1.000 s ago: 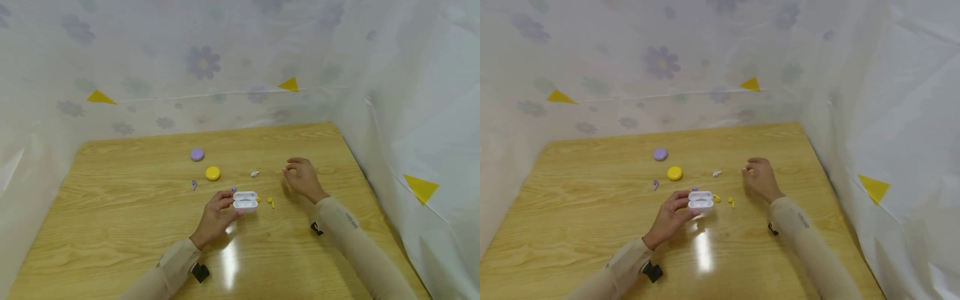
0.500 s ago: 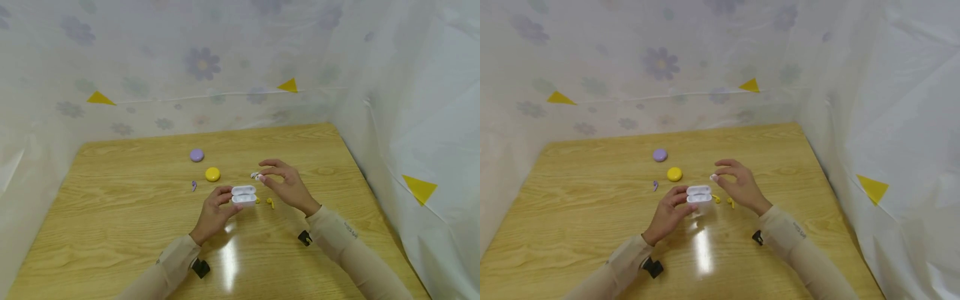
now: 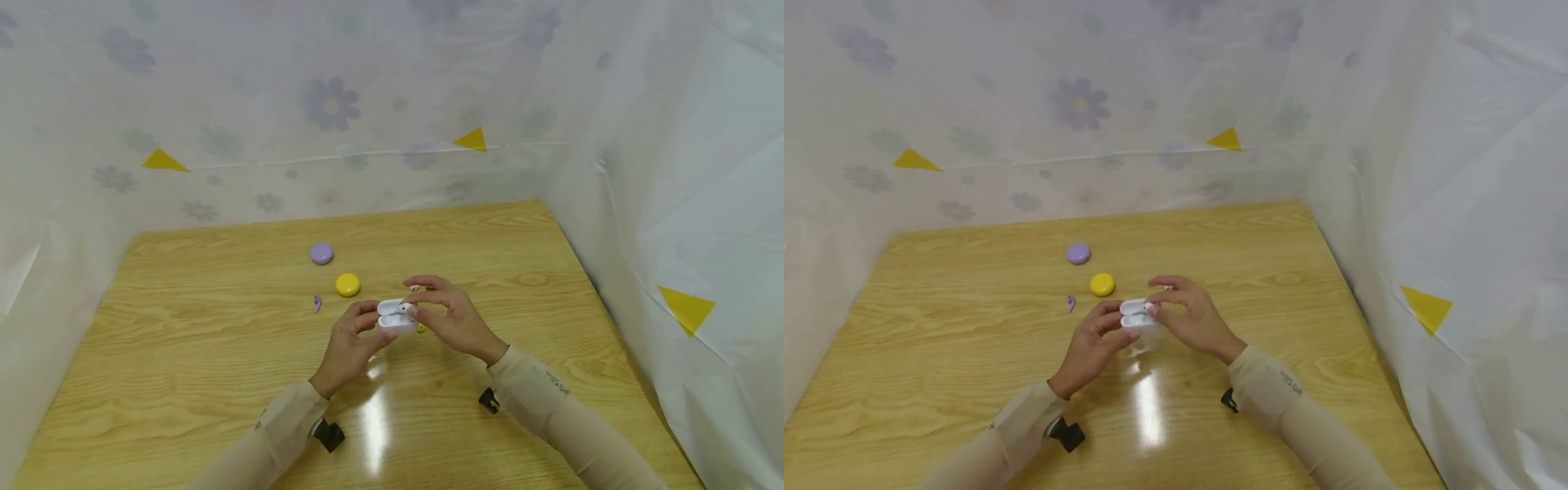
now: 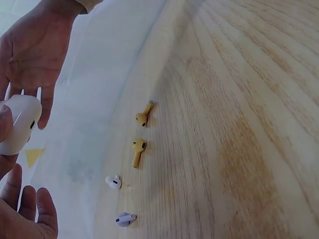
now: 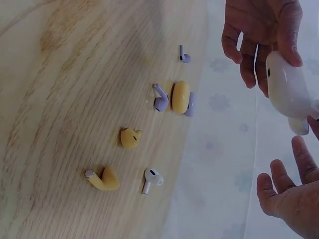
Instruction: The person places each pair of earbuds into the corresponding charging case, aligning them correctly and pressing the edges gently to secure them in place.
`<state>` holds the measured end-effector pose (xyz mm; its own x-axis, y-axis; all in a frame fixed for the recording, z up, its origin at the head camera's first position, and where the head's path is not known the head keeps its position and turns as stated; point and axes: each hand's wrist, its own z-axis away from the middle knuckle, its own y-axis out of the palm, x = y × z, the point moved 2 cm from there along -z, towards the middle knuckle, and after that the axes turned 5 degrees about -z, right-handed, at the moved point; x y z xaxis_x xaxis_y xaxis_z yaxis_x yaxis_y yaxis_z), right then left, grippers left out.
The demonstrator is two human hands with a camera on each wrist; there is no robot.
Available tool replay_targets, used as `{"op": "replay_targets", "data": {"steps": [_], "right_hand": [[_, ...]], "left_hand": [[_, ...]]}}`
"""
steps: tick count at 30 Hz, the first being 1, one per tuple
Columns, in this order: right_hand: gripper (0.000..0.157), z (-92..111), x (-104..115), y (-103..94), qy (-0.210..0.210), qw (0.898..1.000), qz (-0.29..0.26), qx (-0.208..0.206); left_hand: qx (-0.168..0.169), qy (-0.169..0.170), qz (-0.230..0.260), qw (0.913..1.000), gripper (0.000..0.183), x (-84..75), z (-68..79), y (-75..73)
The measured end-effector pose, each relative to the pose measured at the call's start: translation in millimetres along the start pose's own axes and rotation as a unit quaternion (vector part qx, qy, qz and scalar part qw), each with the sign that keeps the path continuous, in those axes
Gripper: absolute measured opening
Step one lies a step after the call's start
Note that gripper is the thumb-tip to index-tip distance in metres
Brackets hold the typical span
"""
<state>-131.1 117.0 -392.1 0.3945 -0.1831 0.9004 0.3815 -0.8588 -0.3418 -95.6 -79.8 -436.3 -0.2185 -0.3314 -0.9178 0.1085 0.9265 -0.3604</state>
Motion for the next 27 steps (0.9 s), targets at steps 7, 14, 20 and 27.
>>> {"op": "replay_targets", "data": {"steps": [7, 14, 20, 27], "right_hand": [[0.018, 2.0, -5.3, 3.2, -0.014, 1.000, 0.013, 0.008], [0.020, 2.3, -8.8, 3.8, -0.030, 0.999, 0.039, 0.006], [0.019, 2.6, -7.3, 4.7, -0.042, 0.998, 0.048, 0.003], [0.018, 3.3, -5.2, 3.7, -0.067, 0.997, 0.047, -0.011]], "left_hand": [[-0.012, -0.005, 0.012, 0.9998, 0.030, -2.6, -1.1, -1.8], [-0.015, 0.003, 0.014, 0.9998, 0.031, -3.2, -2.4, -3.2], [-0.015, -0.005, 0.016, 0.9997, 0.031, -2.5, -2.6, -2.6], [-0.018, 0.001, 0.018, 0.9997, 0.031, -2.2, -3.2, -2.3]]}}
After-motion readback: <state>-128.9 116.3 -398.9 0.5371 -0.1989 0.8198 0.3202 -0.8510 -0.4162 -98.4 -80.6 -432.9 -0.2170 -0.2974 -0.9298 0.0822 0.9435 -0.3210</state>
